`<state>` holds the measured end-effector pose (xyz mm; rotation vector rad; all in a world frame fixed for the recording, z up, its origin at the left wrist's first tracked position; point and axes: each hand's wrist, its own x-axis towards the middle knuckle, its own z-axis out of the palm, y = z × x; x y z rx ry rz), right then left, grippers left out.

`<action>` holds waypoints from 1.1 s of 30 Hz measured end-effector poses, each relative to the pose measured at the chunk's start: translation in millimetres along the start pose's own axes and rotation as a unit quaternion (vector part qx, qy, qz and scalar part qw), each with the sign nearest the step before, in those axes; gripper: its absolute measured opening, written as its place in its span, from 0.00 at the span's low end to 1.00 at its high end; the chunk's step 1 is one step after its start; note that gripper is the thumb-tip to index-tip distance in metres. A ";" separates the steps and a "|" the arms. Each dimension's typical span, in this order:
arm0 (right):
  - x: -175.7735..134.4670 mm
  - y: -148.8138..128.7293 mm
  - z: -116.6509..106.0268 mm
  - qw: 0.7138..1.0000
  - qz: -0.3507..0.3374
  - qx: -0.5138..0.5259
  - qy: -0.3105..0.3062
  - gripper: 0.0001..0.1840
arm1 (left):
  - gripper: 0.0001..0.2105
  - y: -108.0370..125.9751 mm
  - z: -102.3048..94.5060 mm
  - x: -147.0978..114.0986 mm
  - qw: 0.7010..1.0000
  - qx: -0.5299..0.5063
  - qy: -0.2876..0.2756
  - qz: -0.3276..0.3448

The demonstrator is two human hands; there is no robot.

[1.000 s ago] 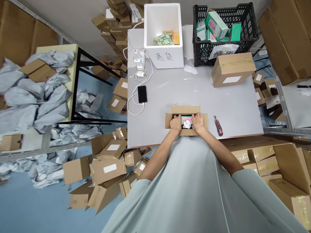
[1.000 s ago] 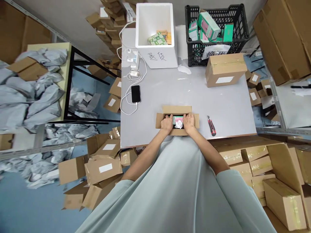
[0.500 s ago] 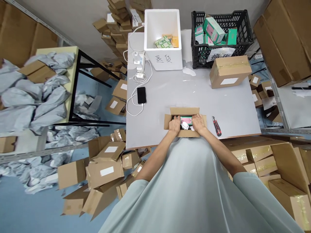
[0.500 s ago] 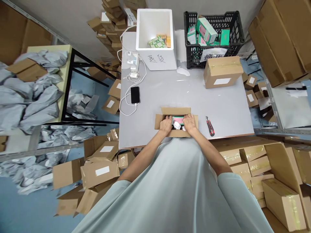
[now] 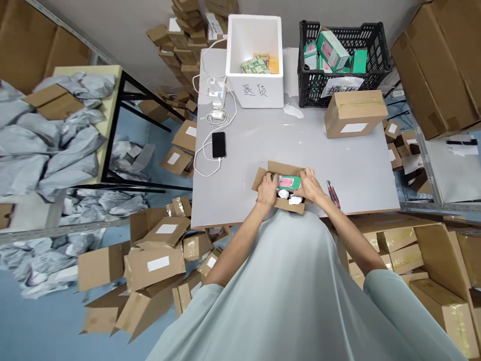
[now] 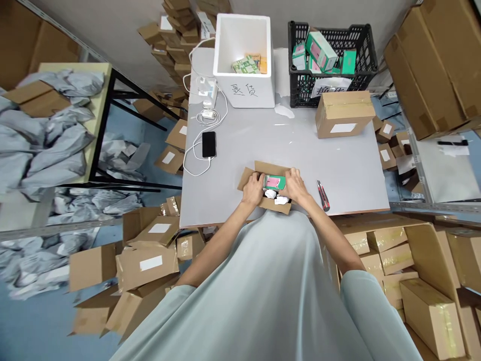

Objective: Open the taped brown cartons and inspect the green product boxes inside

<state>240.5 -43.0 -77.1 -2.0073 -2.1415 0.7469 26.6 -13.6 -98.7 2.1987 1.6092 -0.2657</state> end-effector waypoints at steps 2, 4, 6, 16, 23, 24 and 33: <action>-0.9 5.3 0.4 1.000 0.011 0.021 -0.013 0.29 | 0.31 0.5 0.5 -0.8 0.999 -0.017 0.012 0.030; -3.0 8.4 -0.2 0.999 0.014 0.046 -0.023 0.28 | 0.32 1.2 0.5 -1.5 0.998 -0.029 0.011 0.054; -8.2 9.2 -3.2 0.997 0.012 0.073 -0.011 0.27 | 0.33 1.2 -0.5 -2.9 0.997 -0.044 0.008 0.067; -73.5 25.1 -41.5 0.942 0.040 0.299 0.144 0.32 | 0.45 -24.7 -18.2 -24.0 0.906 -0.407 0.095 0.073; -87.7 15.6 -26.7 0.852 0.081 0.497 0.142 0.31 | 0.30 -36.2 -36.9 -39.0 0.786 -0.617 0.001 0.047; -88.5 12.3 -24.6 0.843 0.089 0.510 0.146 0.33 | 0.29 -38.4 -38.2 -41.4 0.783 -0.621 -0.001 0.034; -88.0 -0.5 -33.7 0.786 0.088 0.571 0.220 0.35 | 0.47 -45.3 -34.2 -72.0 0.734 -0.679 -0.008 0.025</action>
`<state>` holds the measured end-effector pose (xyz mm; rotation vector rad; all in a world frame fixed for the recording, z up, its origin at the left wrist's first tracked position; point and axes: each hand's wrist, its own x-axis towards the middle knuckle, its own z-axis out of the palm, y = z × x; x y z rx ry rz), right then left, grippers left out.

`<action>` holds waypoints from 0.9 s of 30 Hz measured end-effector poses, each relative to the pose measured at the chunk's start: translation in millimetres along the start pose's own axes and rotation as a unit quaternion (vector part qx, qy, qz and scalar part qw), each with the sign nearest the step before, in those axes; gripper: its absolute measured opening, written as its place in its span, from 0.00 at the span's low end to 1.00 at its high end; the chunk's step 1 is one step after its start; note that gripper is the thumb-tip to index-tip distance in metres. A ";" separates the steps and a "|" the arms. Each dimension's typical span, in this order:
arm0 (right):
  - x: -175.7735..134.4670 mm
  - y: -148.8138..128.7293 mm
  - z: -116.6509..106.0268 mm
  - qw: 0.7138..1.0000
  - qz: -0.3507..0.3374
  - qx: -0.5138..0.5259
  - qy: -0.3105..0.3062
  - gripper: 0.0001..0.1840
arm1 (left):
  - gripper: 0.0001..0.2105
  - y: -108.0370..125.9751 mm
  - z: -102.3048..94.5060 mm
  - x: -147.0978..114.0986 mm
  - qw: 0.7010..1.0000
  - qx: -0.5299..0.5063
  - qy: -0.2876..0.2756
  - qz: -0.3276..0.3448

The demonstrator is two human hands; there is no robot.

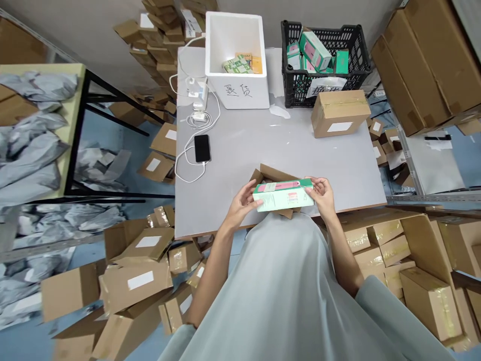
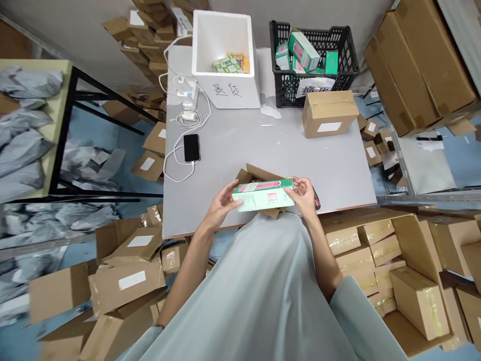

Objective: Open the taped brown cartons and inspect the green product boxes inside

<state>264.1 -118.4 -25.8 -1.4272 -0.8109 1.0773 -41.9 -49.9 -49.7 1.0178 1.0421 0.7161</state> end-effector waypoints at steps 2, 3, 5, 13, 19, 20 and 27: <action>0.0 -4.2 1.2 1.000 -0.012 -0.007 0.004 0.31 | 0.47 -0.4 3.9 -5.9 1.000 0.005 0.010 0.012; -0.5 -6.5 1.8 1.000 -0.017 -0.011 0.004 0.30 | 0.46 -0.4 5.9 -8.0 1.000 0.007 0.019 0.021; -1.9 -11.2 2.5 1.000 -0.024 -0.014 -0.007 0.31 | 0.44 -0.2 9.4 -10.8 0.998 0.006 0.039 0.041; 2.8 -25.4 -5.1 0.995 -0.023 -0.004 -0.096 0.45 | 0.42 9.7 20.8 -16.0 0.996 -0.031 0.077 0.041; 16.9 -26.9 0.8 0.993 -0.037 -0.009 -0.111 0.56 | 0.37 10.5 40.9 -20.9 0.987 -0.137 0.022 -0.078; 20.4 -26.6 2.6 0.993 -0.041 -0.008 -0.111 0.56 | 0.37 8.8 43.7 -21.2 0.983 -0.150 0.005 -0.103; 45.5 -23.2 16.3 0.994 -0.040 -0.007 -0.101 0.46 | 0.37 0.7 50.6 -24.2 0.966 -0.165 -0.061 -0.188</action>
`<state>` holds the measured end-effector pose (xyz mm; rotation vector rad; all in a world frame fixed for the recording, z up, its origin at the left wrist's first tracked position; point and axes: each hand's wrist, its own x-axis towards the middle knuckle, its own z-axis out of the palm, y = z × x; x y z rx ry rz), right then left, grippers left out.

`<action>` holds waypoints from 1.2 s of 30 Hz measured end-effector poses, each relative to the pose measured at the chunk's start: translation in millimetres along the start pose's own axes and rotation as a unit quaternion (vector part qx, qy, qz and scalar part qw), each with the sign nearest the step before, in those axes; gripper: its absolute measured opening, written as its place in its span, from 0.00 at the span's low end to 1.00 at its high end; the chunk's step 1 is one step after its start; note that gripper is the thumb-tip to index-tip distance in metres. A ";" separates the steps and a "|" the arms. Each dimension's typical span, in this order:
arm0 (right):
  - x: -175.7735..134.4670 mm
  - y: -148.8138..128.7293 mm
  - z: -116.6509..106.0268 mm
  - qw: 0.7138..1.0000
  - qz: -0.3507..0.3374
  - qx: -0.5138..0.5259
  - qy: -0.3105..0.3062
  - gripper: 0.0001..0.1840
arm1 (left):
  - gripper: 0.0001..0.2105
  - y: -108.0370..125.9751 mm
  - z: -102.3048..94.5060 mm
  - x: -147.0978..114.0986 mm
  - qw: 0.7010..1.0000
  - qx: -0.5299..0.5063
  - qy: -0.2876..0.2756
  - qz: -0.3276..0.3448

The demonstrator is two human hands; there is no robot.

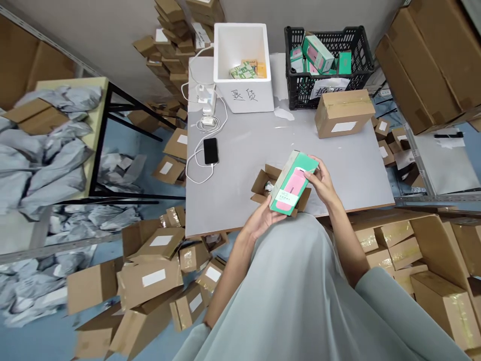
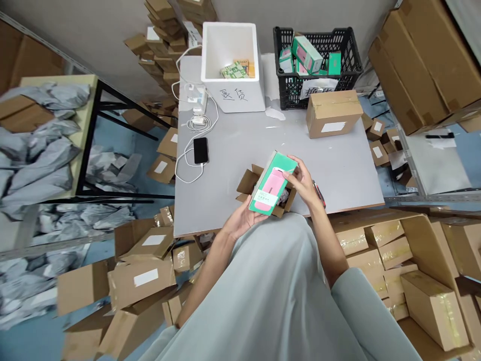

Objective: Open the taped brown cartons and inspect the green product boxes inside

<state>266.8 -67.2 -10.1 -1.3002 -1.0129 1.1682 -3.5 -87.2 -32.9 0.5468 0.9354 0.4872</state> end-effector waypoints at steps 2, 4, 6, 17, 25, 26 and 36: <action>4.8 3.0 4.4 1.000 0.001 0.009 0.001 0.43 | 0.36 2.2 0.3 -1.9 0.998 0.021 0.021 0.049; 7.6 7.1 9.2 1.000 0.005 0.011 -0.003 0.43 | 0.39 5.2 1.0 -3.8 0.995 0.054 0.037 0.079; 8.9 11.5 13.3 1.000 0.012 0.009 -0.008 0.42 | 0.40 7.0 1.7 -5.4 0.992 0.086 0.047 0.082; -0.6 12.3 15.4 0.994 0.066 0.072 -0.038 0.50 | 0.35 -5.1 -4.5 -10.1 0.997 -0.019 0.037 0.065; -9.4 0.0 22.0 0.986 0.070 0.134 -0.076 0.53 | 0.30 -8.5 -9.7 -15.5 0.995 -0.079 -0.049 0.031; -8.5 1.9 21.4 0.989 0.064 0.119 -0.065 0.54 | 0.30 -7.4 -7.9 -15.1 0.997 -0.058 -0.033 0.045; -8.2 15.8 16.7 0.995 0.061 0.060 -0.050 0.55 | 0.36 -6.3 -4.2 -12.3 0.995 0.019 0.019 0.097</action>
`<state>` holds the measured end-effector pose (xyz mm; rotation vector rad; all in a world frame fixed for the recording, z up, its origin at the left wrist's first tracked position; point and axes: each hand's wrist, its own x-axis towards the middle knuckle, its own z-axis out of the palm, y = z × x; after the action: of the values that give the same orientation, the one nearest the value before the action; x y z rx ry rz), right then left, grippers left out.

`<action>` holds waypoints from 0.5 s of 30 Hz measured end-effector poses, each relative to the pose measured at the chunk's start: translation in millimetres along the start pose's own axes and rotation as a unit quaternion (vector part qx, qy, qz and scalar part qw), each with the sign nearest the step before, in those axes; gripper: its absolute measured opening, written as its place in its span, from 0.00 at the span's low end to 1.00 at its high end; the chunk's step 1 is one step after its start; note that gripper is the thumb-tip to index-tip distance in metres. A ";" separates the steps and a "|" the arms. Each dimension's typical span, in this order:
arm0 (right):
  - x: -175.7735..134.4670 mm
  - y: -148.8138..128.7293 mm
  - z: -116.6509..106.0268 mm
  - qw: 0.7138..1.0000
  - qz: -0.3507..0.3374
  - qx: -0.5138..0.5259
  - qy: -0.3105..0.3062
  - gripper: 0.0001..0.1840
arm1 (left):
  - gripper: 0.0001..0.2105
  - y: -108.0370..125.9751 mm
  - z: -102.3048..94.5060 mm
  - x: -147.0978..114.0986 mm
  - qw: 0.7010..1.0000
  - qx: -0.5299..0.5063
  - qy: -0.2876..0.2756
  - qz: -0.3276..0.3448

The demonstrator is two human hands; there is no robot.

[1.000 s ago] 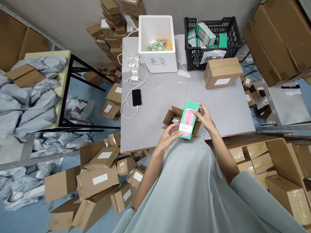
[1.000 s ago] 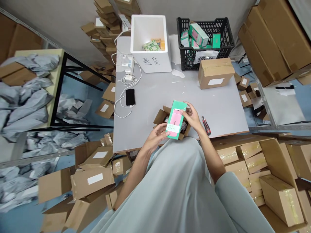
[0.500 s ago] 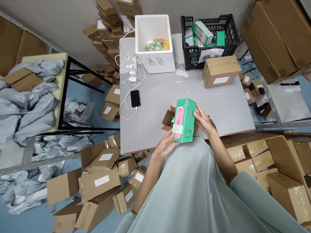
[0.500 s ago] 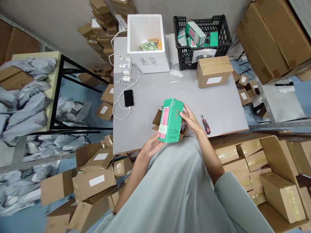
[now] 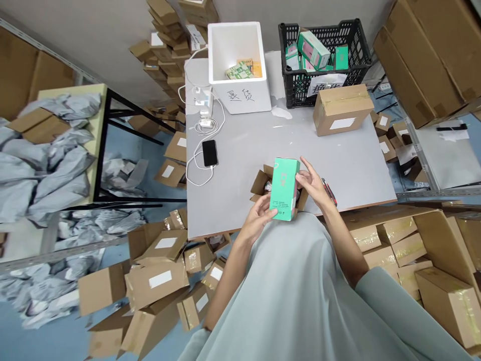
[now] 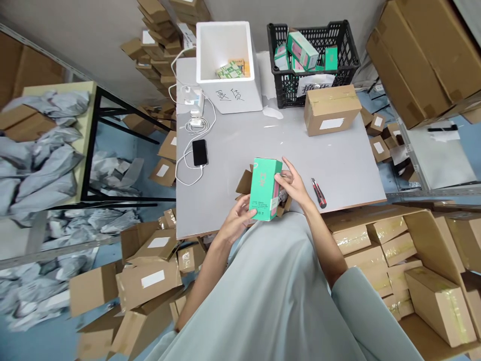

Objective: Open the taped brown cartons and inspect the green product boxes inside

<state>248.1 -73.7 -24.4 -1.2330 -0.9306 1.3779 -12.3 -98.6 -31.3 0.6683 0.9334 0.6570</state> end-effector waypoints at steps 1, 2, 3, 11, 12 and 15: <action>-0.3 -1.6 0.1 1.000 0.000 0.009 -0.010 0.54 | 0.36 -1.3 -2.3 -1.9 0.999 -0.030 -0.014 -0.017; -0.5 -3.5 0.4 1.000 0.000 0.018 -0.021 0.54 | 0.36 -2.4 -4.5 -3.7 0.997 -0.058 -0.029 -0.034; -0.7 -5.6 0.8 0.999 -0.001 0.027 -0.032 0.53 | 0.36 -3.3 -6.4 -5.4 0.994 -0.081 -0.044 -0.049; 3.1 -6.7 3.8 1.000 0.001 -0.019 -0.010 0.50 | 0.38 3.9 8.8 -7.0 0.998 -0.035 -0.002 -0.052; 3.9 -4.1 4.1 0.999 0.006 -0.032 0.002 0.50 | 0.40 5.2 12.8 -6.4 0.999 -0.015 0.016 -0.046; 5.3 3.0 5.5 0.998 0.014 -0.055 0.015 0.50 | 0.45 7.3 21.5 -6.7 0.998 0.021 0.052 -0.040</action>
<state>242.4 -68.6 -27.3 -1.3522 -0.9819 1.3410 2.0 -103.9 -13.2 0.6355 1.0669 0.6066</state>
